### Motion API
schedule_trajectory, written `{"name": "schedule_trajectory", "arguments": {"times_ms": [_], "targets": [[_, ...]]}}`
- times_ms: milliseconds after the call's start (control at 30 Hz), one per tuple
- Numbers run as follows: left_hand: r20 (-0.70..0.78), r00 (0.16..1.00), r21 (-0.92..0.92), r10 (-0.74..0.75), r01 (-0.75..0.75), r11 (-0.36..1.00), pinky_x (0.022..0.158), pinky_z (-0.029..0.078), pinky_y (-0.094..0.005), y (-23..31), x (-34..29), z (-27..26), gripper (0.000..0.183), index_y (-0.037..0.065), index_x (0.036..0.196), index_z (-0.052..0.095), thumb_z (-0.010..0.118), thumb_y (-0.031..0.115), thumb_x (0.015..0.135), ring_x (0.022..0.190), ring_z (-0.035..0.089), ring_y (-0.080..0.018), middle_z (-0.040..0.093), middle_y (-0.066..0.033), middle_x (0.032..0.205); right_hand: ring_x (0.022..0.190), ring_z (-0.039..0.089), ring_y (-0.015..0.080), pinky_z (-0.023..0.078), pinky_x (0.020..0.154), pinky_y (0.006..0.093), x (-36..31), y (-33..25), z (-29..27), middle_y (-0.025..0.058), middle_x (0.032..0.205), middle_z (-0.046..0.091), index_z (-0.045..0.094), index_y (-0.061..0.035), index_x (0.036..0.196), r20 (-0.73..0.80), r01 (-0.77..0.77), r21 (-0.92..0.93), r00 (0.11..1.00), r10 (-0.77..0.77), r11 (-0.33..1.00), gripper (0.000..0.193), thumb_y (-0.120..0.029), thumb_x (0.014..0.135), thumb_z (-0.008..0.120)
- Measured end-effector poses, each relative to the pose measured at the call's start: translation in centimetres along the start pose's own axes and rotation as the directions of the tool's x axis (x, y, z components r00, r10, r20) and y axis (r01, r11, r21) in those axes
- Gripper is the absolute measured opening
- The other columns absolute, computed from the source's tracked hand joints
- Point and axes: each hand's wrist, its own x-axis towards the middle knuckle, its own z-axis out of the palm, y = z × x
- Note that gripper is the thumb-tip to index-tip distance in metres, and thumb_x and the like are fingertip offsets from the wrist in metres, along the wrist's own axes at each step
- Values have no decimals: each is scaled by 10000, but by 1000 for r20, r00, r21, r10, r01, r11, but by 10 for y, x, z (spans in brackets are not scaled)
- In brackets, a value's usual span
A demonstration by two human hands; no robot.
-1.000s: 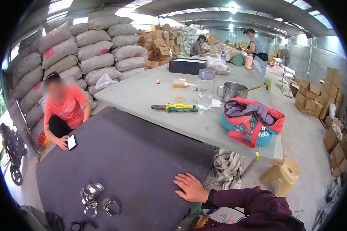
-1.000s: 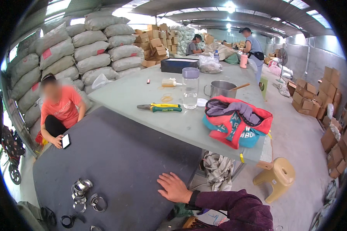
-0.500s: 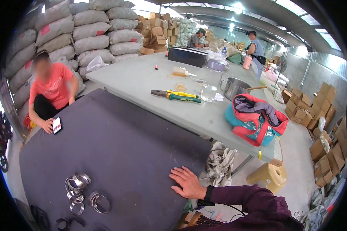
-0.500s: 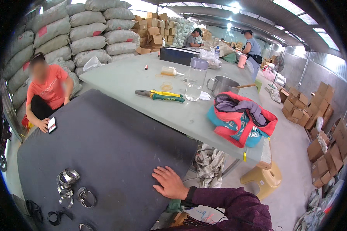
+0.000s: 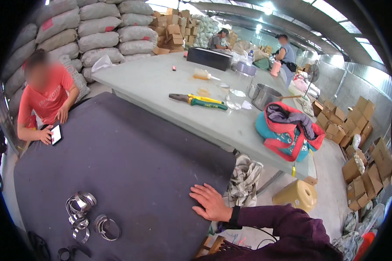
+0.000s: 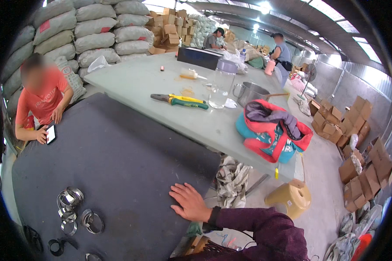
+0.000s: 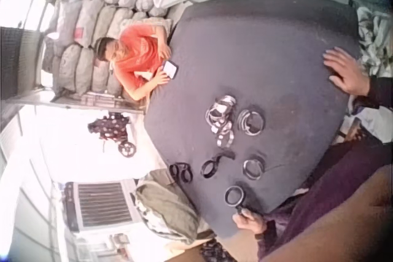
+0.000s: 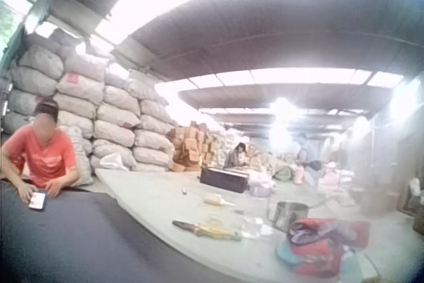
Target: Assembling plastic and metal components at a workbench in a factory setting.
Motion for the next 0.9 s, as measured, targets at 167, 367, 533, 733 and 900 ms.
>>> {"name": "schedule_trajectory", "arguments": {"times_ms": [167,367,533,733,900], "targets": [[27,1000,49,-2,0,999,532,285,-487,-4,-3,-2,558,-19,667,358,495,448,941,560,355,-380,335,-199,602,1273,448,305,309,1089,468,1,0,-2,149,1322,515,497,-19,1273,26,2,-36,1000,-1,999,526,-293,844,627],[-20,998,65,59,-57,996,533,292,-493,-9,-2,3,557,-26,669,357,502,440,939,565,370,-401,353,-213,602,1252,459,323,314,1085,478,0,-2,-2,153,1308,516,385,12,1346,-33,-44,49,998,46,998,633,-271,840,640],[-91,992,21,82,-80,997,534,280,-499,-6,-1,5,567,-25,666,346,500,448,939,559,354,-401,339,-210,597,1242,468,324,325,1080,473,-1,-1,-1,152,1301,517,361,15,1359,-61,-31,65,997,35,997,657,-249,833,652],[-24,999,39,40,-39,999,530,264,-499,-8,-5,1,579,-18,661,325,499,460,938,554,328,-397,312,-206,593,1242,452,344,302,1084,484,-1,0,-1,208,1291,501,402,22,1330,-19,-20,18,1000,21,1000,611,-294,855,621],[-22,998,61,60,-58,996,527,261,-500,-11,-4,3,578,-16,656,317,495,456,940,552,329,-401,305,-206,591,1246,452,342,303,1086,479,-1,0,-1,222,1288,502,414,23,1326,-14,-33,14,999,33,999,609,-301,852,619]]}}
